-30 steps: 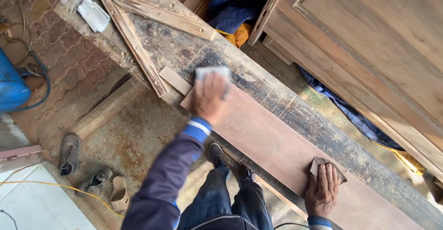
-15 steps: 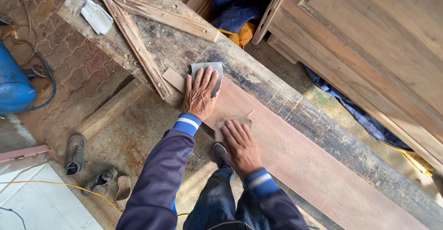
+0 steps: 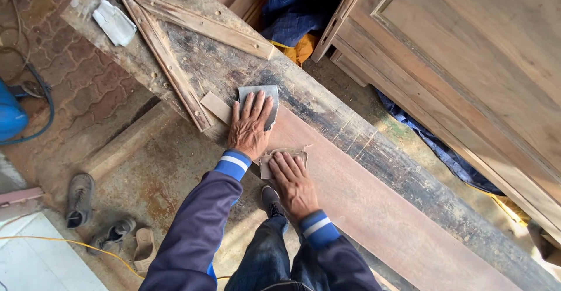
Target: Sanding a long wooden plank using sandpaper and an electric sander.
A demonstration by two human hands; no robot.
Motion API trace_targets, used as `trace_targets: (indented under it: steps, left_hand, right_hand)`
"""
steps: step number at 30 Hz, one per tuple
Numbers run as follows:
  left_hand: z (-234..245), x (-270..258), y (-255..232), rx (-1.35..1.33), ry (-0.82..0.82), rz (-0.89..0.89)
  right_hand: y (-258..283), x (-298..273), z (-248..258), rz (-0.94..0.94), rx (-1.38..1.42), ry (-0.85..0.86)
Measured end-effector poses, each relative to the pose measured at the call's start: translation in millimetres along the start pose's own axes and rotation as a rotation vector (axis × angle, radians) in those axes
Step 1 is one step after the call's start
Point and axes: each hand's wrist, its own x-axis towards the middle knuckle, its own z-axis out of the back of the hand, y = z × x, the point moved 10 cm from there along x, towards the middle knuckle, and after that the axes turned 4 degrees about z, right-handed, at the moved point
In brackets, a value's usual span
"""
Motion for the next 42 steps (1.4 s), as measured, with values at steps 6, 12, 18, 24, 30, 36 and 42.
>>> trace_targets:
  steps: [6,12,18,24,30,36,42]
  left_hand:
    - [7.8,-0.4,-1.4,-0.027,0.025,-0.007]
    - [11.8,3.6,-4.1,-0.029,0.042,0.004]
    - [11.2,-2.9,-2.7,-0.017,0.046,-0.003]
    - [16.7,6.1,-3.5,-0.011,0.092,0.017]
    - [4.7,1.8,-4.5,-0.001,0.105,0.017]
    - [9.8,3.8,-0.4,0.002,0.059,-0.004]
    - [23.5,-3.8,-23.3,0.034,0.031,0.018]
  right_hand:
    - [-37.4,-78.5,39.1,-0.119,-0.017,-0.066]
    - [-50.0,-56.4,37.9,-0.169,-0.085,-0.129]
    - [-36.1,-2.2,23.7,-0.082,-0.025,-0.098]
    - [-64.5,-113.2,36.6,-0.210,-0.075,-0.100]
    - [-41.3,-19.2,24.1,-0.115,-0.053,-0.122]
    - [-55.2,-54.6,45.8,-0.124,-0.056,-0.153]
    - [-136.4,-246.0,99.3,-0.524,-0.258,-0.346]
